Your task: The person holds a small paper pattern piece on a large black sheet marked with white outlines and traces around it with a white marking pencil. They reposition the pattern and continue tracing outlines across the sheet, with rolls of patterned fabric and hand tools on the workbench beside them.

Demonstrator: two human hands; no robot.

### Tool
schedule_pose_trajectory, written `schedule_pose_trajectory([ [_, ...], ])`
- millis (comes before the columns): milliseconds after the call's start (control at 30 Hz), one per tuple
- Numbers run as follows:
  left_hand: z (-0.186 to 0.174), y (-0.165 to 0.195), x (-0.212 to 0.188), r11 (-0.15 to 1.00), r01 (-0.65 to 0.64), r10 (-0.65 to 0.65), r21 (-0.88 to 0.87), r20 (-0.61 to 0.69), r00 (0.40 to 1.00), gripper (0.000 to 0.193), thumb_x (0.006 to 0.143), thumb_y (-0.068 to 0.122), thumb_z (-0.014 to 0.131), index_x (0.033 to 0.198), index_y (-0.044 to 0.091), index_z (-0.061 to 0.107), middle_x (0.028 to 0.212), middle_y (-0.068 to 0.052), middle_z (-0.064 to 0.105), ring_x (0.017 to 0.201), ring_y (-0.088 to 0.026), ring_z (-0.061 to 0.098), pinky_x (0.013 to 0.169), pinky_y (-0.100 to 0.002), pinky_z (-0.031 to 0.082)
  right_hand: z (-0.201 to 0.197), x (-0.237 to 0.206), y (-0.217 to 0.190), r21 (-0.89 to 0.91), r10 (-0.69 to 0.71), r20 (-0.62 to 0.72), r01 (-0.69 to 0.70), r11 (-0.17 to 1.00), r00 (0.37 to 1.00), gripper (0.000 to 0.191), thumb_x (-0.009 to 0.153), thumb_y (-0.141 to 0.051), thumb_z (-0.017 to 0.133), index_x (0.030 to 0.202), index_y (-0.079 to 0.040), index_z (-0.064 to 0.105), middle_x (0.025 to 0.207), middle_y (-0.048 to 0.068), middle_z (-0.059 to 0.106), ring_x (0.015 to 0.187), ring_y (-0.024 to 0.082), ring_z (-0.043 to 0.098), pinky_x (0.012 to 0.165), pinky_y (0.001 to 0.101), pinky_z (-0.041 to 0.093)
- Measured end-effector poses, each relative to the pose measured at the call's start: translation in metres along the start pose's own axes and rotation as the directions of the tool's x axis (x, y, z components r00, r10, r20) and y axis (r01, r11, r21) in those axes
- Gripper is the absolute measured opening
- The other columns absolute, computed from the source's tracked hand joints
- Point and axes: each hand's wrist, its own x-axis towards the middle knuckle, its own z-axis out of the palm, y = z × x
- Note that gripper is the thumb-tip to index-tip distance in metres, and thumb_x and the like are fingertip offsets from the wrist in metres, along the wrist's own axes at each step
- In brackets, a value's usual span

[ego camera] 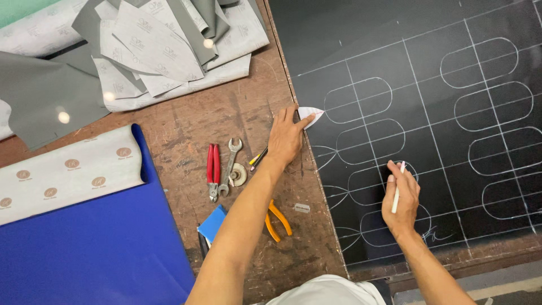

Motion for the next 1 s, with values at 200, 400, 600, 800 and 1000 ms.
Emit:
schedule_pose_trajectory([
  [200,-0.007,-0.013,0.007,0.999,0.028,-0.022,-0.045,0.123,0.992,0.067,0.073,-0.008,0.062,0.128,0.029,0.075,0.141,-0.012,0.054,0.131,-0.031,0.047,0.11,-0.042,0.039,0.011,0.037,-0.03,0.215,0.095,0.068,-0.108,0.971,0.993,0.032,0.114,-0.02,0.045,0.134,-0.002,0.063,0.117,0.011,0.072,0.115,0.026,0.059,0.1,0.0382,0.046],
  [400,-0.002,-0.025,0.01,0.996,-0.089,0.087,0.022,0.08,0.993,0.059,0.076,-0.004,0.064,0.127,0.024,0.074,0.142,-0.016,0.053,0.132,-0.033,0.046,0.113,-0.044,0.035,0.041,0.089,-0.047,0.485,0.149,0.187,-0.223,0.845,0.971,0.026,0.112,-0.018,0.053,0.128,-0.001,0.065,0.1,0.011,0.067,0.09,0.013,0.063,0.081,0.0269,0.053],
  [600,0.025,0.001,0.011,0.897,-0.217,0.163,0.386,0.168,0.972,0.044,0.089,0.009,0.059,0.128,-0.009,0.065,0.141,-0.019,0.056,0.135,-0.036,0.048,0.118,-0.041,0.036,0.085,0.153,-0.055,0.534,0.153,0.346,-0.329,0.779,0.926,0.014,0.101,-0.01,0.069,0.11,0.0,0.068,0.089,0.008,0.071,0.08,0.01,0.066,0.071,0.0243,0.053],
  [800,0.037,0.038,0.012,0.825,-0.068,-0.022,0.561,0.152,0.988,0.047,0.094,0.018,0.054,0.127,-0.014,0.062,0.13,-0.032,0.055,0.126,-0.044,0.051,0.117,-0.051,0.038,0.118,0.201,-0.067,0.516,-0.075,0.528,-0.249,0.82,0.846,0.02,0.098,-0.013,0.071,0.115,-0.003,0.074,0.1,0.005,0.076,0.093,0.01,0.07,0.081,0.023,0.054],
  [1000,0.034,0.038,0.011,0.813,-0.049,-0.028,0.58,0.124,0.992,0.05,0.091,0.017,0.055,0.13,-0.014,0.061,0.135,-0.032,0.052,0.13,-0.044,0.05,0.115,-0.047,0.041,0.133,0.216,-0.076,0.383,-0.136,0.637,-0.158,0.91,0.759,0.021,0.095,-0.017,0.072,0.112,-0.006,0.077,0.099,0.004,0.078,0.091,0.012,0.069,0.081,0.0258,0.053],
])
